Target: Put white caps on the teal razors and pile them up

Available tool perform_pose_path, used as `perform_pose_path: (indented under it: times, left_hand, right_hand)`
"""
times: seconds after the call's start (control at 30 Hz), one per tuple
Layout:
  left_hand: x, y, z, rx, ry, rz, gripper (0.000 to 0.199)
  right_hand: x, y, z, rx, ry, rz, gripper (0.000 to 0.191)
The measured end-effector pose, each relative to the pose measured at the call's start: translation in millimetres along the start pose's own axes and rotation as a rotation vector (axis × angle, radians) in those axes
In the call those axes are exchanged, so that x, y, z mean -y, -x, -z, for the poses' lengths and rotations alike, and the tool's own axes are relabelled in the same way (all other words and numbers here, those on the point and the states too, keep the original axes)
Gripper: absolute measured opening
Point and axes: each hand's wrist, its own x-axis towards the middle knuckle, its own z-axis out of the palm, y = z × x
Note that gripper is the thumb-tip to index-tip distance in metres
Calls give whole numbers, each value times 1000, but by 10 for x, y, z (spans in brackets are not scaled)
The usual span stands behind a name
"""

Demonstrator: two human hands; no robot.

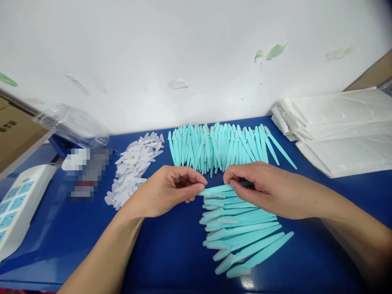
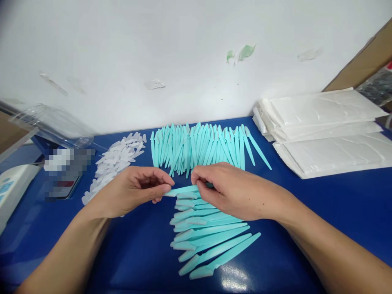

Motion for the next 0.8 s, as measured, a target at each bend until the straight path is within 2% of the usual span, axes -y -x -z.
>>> perform_pose_path:
  times: [0.17,0.37,0.47,0.57,0.67,0.73,0.8]
  left_hand:
    - [-14,26,-53,37,-167,-38,23]
    - [-16,52,-273,107,-346,-200,15]
    - [0,40,-371,119,-405,-269,16]
    - [-12,34,-371,113,-416,-288,17]
    - [-56,61,-216,-6,-418,-295,20]
    - [-76,99,-24,-162,-445,-283,25]
    - [-74,148,209,-382,-467,-235,30]
  right_hand:
    - [23,24,49,49,65,-39,21]
    - [-101,135,84,175,164,-74,21]
    - [-124,187,87,201,178,-83,24]
    - [-129,220,98,187,174,-99,27]
    - [-110,152,128,82,184,-189,30]
    - [-79,-3,148,-88,212,-294,39]
    - [-47,-240,158,-302,263,-338,42]
